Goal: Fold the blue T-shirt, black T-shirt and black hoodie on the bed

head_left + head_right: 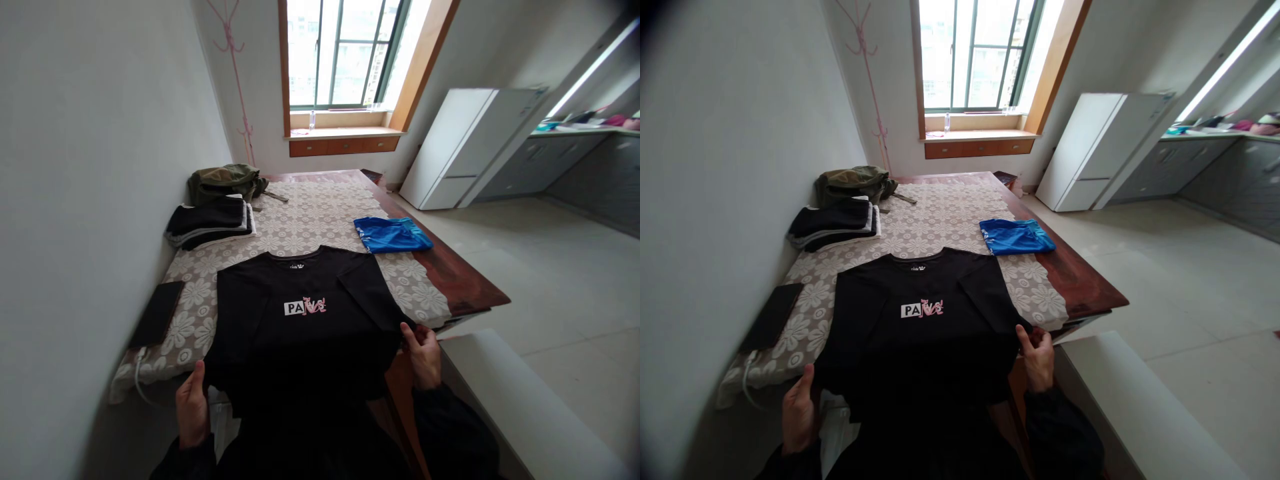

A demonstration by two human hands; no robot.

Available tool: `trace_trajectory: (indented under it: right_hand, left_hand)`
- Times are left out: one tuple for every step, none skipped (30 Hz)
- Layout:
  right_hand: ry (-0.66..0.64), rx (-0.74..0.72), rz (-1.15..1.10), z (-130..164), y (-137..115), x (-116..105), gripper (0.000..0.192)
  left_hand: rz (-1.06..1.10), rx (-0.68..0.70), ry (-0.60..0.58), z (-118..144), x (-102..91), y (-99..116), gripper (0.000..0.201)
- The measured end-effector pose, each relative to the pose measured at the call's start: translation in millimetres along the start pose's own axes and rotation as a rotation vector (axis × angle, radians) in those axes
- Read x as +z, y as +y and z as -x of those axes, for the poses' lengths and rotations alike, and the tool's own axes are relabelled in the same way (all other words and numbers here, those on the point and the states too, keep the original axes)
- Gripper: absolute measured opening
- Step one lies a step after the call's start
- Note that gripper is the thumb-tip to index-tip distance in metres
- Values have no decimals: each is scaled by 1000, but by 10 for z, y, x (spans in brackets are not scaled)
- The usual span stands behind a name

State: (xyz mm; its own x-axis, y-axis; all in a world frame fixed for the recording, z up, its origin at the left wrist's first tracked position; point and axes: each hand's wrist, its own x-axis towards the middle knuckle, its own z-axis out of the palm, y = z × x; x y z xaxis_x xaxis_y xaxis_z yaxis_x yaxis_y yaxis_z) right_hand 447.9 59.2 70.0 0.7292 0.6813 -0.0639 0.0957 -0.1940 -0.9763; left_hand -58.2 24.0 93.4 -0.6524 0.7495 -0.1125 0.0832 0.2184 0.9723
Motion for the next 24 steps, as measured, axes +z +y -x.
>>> trace_trajectory:
  right_hand:
    - [22,-24,34,-13,0,12,67]
    - [46,-55,60,-23,0,26,68]
    - [67,-93,74,-27,5,39,69]
    - [85,-135,75,-26,20,51,69]
    - [103,-176,66,-18,50,59,67]
    - [122,-214,53,-3,100,63,65]
    - [139,-242,40,18,174,59,62]
    - [148,-258,36,47,272,46,59]
    - [127,-260,48,81,394,24,56]
    - [73,-248,74,120,535,-7,54]
    - [-15,-225,113,163,689,-47,52]
    - [-143,-193,170,209,849,-92,50]
    - [-265,-163,222,259,1005,-141,46]
    - [-367,-141,266,311,1150,-189,43]
    - [-441,-134,301,365,1275,-233,39]
    - [-483,-139,323,418,1377,-271,36]
    - [-508,-158,339,471,1452,-300,33]
    - [-520,-183,353,520,1502,-320,31]
    - [-528,-208,363,565,1529,-331,31]
    - [-538,-228,374,604,1537,-335,32]
    - [-547,-243,386,637,1531,-332,32]
    - [-551,-250,397,663,1516,-326,31]
    - [-549,-248,404,683,1496,-320,29]
    - [-542,-243,408,697,1473,-314,25]
  left_hand:
    - [-3,-40,-22,5,-3,17,62]
    - [-4,-77,-37,7,-4,36,63]
    - [-6,-89,-39,7,-2,55,64]
    - [-12,-79,-33,8,4,68,64]
    - [-20,-62,-37,12,11,70,64]
    - [-28,-41,-50,21,19,56,64]
    - [-34,-20,-67,39,24,23,64]
    - [-37,2,-74,66,25,-32,63]
    - [-36,26,-60,104,20,-109,63]
    - [-36,52,-19,152,7,-206,64]
    - [-39,80,43,209,-14,-316,64]
    - [-55,108,112,270,-43,-434,63]
    - [-87,142,168,333,-75,-550,59]
    - [-137,173,186,395,-108,-655,54]
    - [-195,201,151,452,-135,-742,48]
    - [-256,229,73,501,-154,-806,42]
    - [-314,261,-42,540,-159,-845,36]
    - [-368,301,-176,569,-148,-860,31]
    - [-420,351,-313,588,-123,-856,27]
    - [-474,408,-439,597,-84,-839,28]
    - [-534,466,-551,600,-37,-815,34]
    - [-603,515,-653,597,12,-791,45]
    - [-678,549,-737,591,59,-772,56]
    - [-759,565,-800,584,97,-759,64]
